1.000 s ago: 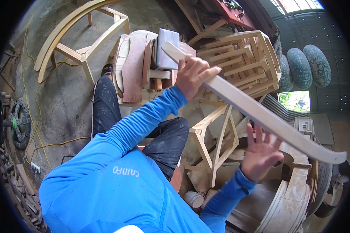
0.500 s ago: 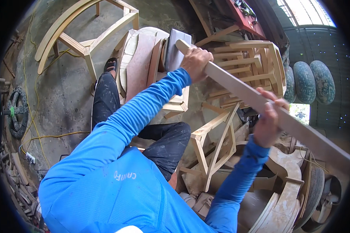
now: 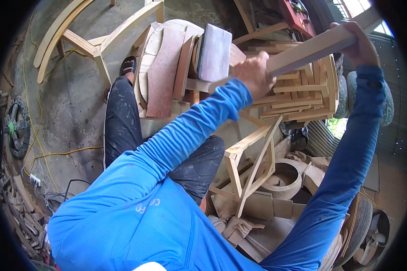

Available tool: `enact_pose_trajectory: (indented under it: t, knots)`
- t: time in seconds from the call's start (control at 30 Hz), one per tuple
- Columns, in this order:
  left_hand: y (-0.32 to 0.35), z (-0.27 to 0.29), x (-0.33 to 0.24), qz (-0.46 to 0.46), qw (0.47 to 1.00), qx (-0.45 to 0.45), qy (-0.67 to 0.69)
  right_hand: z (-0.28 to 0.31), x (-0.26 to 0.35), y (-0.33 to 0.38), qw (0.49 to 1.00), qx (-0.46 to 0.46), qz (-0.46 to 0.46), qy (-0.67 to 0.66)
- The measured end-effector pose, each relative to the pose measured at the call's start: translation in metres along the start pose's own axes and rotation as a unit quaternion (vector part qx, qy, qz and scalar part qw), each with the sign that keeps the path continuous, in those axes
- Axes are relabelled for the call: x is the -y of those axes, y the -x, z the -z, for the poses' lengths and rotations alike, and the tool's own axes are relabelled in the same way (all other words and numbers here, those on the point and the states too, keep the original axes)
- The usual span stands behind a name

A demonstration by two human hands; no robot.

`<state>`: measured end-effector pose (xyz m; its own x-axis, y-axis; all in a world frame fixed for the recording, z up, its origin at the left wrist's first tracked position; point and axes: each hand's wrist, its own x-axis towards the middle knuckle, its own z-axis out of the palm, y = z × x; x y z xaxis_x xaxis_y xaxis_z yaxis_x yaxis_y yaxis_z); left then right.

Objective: The recorder uses a stationary belt sander to smooth the edges and surfaces of a curved wooden chair component.

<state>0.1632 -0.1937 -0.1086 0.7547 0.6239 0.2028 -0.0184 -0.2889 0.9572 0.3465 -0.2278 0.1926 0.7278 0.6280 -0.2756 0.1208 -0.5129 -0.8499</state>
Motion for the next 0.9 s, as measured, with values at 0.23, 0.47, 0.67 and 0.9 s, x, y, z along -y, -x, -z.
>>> enact_pose_trajectory:
  t: [0.23, 0.47, 0.67, 0.9]
  knots:
    - [0.064, 0.006, -0.007, -0.149, 0.988, 0.0, 0.035, 0.032, -0.068, 0.159, 0.972, -0.135, 0.176, -0.078]
    - [0.066, 0.008, -0.012, -0.349, 0.916, 0.157, -0.12, 0.039, -0.193, 0.383, 0.936, -0.228, 0.209, -0.168]
    - [0.08, -0.001, 0.005, -0.284, 0.877, 0.329, -0.204, 0.018, -0.314, 0.38, 0.879, -0.318, 0.111, -0.338]
    - [0.023, -0.015, 0.021, -0.282, 0.836, 0.375, -0.284, 0.015, -0.35, 0.331, 0.857, -0.349, 0.091, -0.368]
